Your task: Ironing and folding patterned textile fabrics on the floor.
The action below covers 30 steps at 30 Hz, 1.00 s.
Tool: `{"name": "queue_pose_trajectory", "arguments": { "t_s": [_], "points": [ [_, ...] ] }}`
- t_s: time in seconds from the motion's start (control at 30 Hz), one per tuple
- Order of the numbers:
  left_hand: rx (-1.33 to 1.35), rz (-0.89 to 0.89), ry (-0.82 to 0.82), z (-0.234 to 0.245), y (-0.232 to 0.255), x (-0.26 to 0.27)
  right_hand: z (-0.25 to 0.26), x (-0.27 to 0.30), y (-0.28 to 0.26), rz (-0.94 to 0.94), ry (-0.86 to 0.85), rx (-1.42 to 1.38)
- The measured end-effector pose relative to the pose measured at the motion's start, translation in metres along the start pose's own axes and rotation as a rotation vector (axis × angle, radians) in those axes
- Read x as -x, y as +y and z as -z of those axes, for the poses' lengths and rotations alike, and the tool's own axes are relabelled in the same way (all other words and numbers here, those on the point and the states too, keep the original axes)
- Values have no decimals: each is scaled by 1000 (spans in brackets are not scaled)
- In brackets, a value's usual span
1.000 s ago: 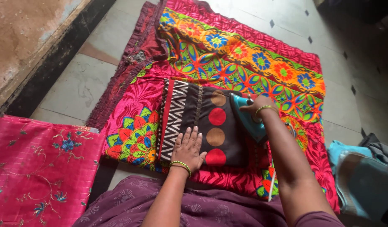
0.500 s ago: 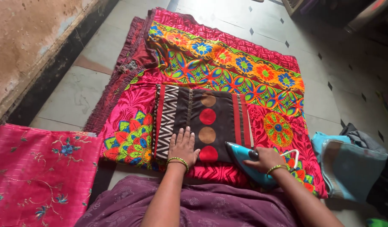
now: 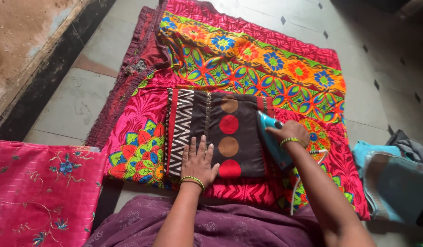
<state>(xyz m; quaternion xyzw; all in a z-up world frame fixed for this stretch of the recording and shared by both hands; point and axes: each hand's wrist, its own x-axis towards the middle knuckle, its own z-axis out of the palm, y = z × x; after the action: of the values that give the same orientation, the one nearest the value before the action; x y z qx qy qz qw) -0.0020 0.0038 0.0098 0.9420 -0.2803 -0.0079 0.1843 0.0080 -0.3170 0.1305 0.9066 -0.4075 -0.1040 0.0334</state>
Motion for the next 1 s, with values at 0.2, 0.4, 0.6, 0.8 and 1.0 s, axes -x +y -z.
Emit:
{"name": "queue_pose_trajectory", "arguments": {
  "t_s": [0.2,0.4,0.6,0.8,1.0],
  "points": [
    [-20,-3,33,8,3,0,18,-59,-37,-2,-12,-93],
    [-9,-5,49,12,2,-2,17,-103,-48,193,-153,-56],
    [-19,0,67,11,1,-4,15,-83,-65,390,-169,-34],
    [32,19,25,14,-5,-8,-4,-36,-48,500,-246,-13],
    [102,129,59,11,-14,-15,7,83,-31,525,-260,99]
  ]
}}
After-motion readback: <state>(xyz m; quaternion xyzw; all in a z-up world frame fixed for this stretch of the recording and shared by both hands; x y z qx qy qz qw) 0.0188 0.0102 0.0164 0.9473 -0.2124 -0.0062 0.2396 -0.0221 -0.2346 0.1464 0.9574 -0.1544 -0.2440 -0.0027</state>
